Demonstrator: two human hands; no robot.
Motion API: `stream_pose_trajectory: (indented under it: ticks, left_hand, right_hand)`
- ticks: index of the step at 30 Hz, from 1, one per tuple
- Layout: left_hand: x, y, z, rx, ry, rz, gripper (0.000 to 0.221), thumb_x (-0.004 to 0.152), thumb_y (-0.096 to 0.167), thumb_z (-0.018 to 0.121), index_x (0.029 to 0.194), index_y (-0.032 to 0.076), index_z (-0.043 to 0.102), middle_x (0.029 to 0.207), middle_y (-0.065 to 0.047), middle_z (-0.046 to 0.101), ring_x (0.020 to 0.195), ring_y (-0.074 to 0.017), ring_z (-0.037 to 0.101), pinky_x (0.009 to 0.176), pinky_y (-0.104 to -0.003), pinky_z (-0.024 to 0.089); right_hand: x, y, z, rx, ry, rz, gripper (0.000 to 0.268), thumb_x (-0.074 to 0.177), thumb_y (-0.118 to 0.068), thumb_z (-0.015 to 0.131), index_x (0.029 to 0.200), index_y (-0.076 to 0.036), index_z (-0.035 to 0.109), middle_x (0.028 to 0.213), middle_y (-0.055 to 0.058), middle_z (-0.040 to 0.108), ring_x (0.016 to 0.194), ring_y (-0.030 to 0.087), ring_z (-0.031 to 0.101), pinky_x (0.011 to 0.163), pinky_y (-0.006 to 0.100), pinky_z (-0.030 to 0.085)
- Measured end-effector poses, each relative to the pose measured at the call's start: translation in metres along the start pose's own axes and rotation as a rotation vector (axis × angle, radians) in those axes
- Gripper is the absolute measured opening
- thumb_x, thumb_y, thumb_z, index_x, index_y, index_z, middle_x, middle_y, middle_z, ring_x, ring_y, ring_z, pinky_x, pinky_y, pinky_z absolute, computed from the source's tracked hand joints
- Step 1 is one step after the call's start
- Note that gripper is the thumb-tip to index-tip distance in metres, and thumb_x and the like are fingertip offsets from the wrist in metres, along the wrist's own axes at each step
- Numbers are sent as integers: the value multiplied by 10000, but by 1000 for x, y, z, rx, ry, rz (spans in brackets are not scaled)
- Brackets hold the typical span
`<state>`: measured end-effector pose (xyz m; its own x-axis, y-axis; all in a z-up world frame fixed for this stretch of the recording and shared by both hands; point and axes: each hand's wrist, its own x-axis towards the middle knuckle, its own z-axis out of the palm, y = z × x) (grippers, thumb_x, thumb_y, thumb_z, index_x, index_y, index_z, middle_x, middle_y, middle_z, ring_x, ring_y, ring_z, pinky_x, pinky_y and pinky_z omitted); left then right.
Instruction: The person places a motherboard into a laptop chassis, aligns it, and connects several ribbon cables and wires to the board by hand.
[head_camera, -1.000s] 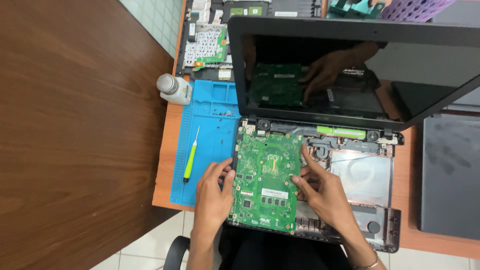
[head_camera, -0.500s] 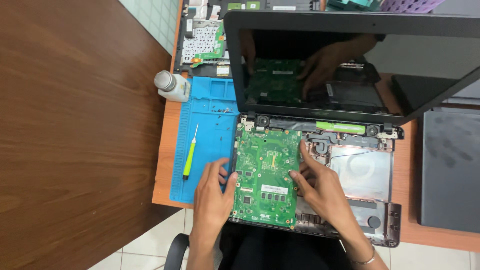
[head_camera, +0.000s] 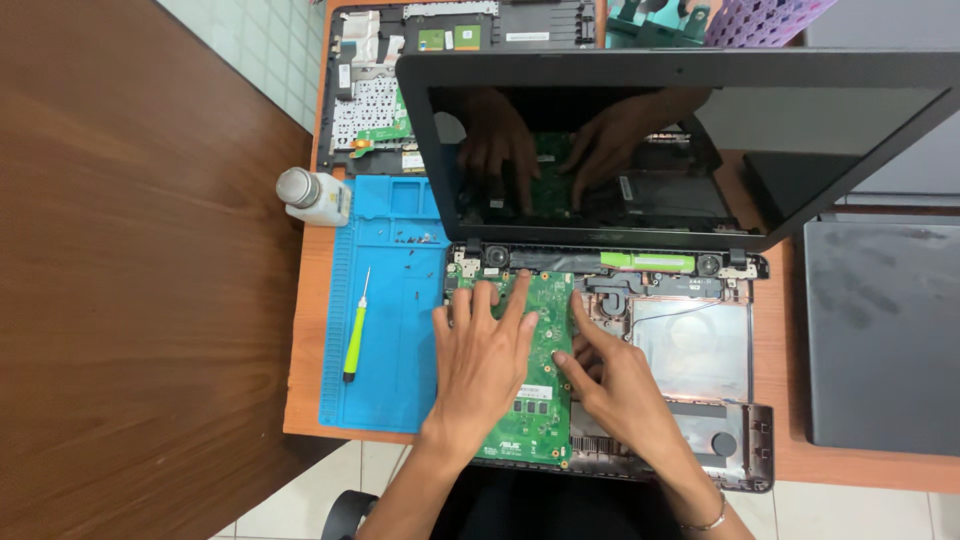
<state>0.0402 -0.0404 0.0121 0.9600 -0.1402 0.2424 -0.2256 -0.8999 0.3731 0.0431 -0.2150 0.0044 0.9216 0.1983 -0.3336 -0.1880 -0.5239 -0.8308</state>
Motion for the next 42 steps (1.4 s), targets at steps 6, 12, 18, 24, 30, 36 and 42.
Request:
stream_pose_trajectory:
  ticks: [6,12,18,24,30,36,42]
  left_hand:
    - [7,2,5,14,18,-9,410,985,276,628,1329,55,650,1007,-84,579,957,-259,505,810,-449,370]
    - [11,6,15,111,43,15,405,992,288,626,1286,12,658,1029,-75,616,979,-260,519,845,-447,382]
    - [12,6,18,167,-14,29,438,981,310,630,1281,-9,654,1035,-84,630,984,-271,528,847,-462,379]
    - [7,4,14,129,-31,10,484,956,315,641,1344,25,625,1067,-95,622,1019,-274,529,889,-468,379]
    - [-2,11,5,-26,-102,-47,648,923,383,707,1445,39,537,1109,-124,580,1053,-298,516,906,-487,373]
    - [-21,28,-1,-204,-229,-22,977,721,301,849,1533,78,353,1339,-225,434,1238,-396,410,1015,-583,292]
    - [-31,44,17,-195,-213,-21,1059,681,139,819,1571,66,250,1479,-219,324,1377,-420,300,1127,-625,208]
  right_hand:
    - [1,-1,-2,4,-24,25,772,870,-95,706,1559,-99,357,733,78,689,567,131,628,542,302,536]
    - [0,-1,-2,24,-23,22,780,867,-95,712,1560,-90,355,745,84,695,584,138,632,551,299,541]
    - [1,0,-4,51,-16,10,799,850,-85,718,1560,-93,351,771,81,702,604,119,653,563,287,551]
    - [-2,0,-4,89,-10,68,793,859,-88,711,1571,-128,364,797,74,714,614,129,649,558,298,546]
    - [-3,5,-6,321,-24,113,638,915,-63,621,1521,-112,429,898,65,725,740,120,690,660,305,649]
    - [-2,6,-13,353,-68,92,541,943,-33,552,1476,-78,473,929,79,725,783,145,727,712,310,660]
    - [-1,2,-18,314,-79,105,545,944,-33,538,1483,-74,469,926,88,716,740,187,745,693,323,641]
